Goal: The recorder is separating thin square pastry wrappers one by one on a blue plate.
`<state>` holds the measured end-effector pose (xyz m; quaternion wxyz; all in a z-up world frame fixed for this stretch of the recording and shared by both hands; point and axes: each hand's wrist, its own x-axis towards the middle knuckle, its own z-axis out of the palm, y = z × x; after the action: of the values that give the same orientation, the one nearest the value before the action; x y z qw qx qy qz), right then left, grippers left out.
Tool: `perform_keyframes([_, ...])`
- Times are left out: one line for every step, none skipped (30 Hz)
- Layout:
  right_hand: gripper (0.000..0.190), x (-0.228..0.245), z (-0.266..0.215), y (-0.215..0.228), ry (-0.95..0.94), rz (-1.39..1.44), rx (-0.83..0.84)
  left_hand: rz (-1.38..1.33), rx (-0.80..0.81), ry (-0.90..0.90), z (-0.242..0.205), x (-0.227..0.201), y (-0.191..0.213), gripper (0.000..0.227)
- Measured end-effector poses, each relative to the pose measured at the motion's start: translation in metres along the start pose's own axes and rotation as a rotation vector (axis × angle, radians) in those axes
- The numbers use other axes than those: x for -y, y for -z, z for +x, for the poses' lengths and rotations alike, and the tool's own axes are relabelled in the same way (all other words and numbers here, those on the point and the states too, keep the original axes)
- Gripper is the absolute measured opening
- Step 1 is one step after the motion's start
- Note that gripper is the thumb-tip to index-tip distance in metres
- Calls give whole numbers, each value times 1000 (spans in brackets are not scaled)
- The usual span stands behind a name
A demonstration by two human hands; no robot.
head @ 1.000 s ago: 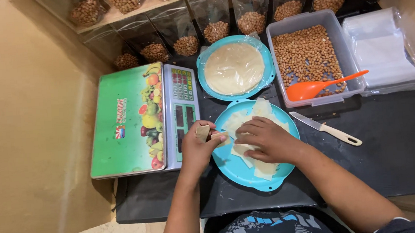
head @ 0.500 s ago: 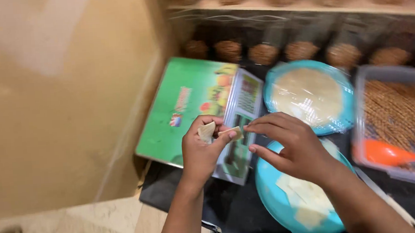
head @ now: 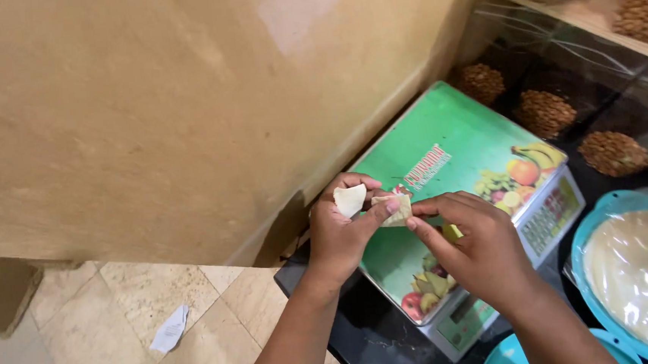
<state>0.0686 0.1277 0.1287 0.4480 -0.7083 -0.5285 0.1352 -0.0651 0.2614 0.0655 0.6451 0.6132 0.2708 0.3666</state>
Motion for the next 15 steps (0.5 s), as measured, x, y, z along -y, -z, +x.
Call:
perform_keyframes([20,-4,2,-3,3,2,6,0,-7,0,1,1,1,30])
perform_keyframes([17,-8,4,-5,29,-22,-15,-48,0,10,3,2,1,30])
perform_keyframes([15,-11,5,-7,53,-45,-39,-95,9,19,4,3,1,30])
perform_keyframes([15,-10,7,-7,55,-42,-34,-94,4,20,4,3,2,30])
perform_keyframes([16,-9,7,-8,-32,9,-40,-99,15,-3,4,2,3,31])
perform_keyframes([17,-7,7,-8,-119,61,-45,-103,27,-27,3,2,3,32])
perform_keyframes([17,-9,7,-9,-122,59,-45,-105,28,-24,4,0,2,32])
perform_keyframes([17,-11,6,-9,-209,105,-40,-66,35,-34,4,-2,1,33])
perform_keyframes([18,-13,4,-9,-297,150,-38,-28,45,-43,5,-4,-2,33])
perform_keyframes([18,-16,2,-8,-301,147,-41,-31,49,-42,4,-3,-3,33])
perform_keyframes([17,-19,-1,-7,-280,189,-63,-48,72,-34,4,-3,-6,33])
perform_keyframes([16,-22,-4,-4,-258,231,-85,-64,95,-26,4,-2,-9,33])
perform_keyframes([16,-26,-8,-1,-265,225,-102,-68,115,-26,2,-4,-14,33])
perform_keyframes([17,-30,-13,2,-209,128,-136,-60,129,-20,0,-6,-19,31])
perform_keyframes([18,-34,-19,7,-159,29,-173,-52,151,-13,-2,-7,-26,30])
